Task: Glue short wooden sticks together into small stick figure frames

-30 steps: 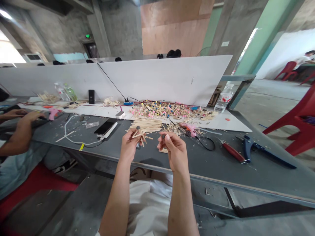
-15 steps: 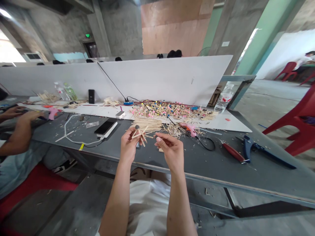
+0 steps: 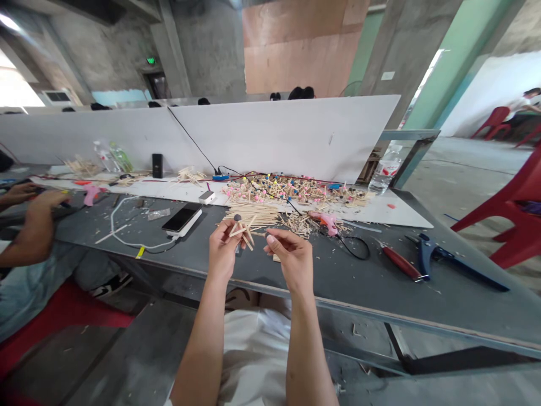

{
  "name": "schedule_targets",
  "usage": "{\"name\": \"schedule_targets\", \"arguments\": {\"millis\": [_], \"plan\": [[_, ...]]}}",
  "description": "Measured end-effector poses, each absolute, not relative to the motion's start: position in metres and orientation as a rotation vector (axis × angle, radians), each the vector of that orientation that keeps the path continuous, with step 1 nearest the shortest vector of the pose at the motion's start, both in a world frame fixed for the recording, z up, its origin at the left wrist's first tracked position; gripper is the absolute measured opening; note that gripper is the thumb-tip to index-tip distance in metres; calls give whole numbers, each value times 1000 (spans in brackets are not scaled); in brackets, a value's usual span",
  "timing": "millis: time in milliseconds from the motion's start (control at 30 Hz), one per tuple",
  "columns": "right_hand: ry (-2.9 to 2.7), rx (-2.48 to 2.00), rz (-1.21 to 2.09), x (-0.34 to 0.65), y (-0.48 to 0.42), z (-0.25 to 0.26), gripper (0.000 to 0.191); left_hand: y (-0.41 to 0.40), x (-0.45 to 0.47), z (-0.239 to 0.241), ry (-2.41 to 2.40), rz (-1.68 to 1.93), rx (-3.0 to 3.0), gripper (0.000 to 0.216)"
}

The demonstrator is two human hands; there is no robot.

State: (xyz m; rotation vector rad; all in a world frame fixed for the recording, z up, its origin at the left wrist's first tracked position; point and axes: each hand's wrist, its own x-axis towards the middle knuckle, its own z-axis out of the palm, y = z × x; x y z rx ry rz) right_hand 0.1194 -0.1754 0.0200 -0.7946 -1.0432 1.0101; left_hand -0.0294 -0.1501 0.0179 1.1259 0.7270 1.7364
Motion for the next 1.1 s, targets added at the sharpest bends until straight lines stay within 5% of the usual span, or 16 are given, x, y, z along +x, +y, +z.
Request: {"name": "schedule_targets", "arguments": {"millis": [1100], "plan": [[-914, -633, 1150, 110, -172, 17, 15, -152, -20, 23, 746, 1785, 1096, 38]]}}
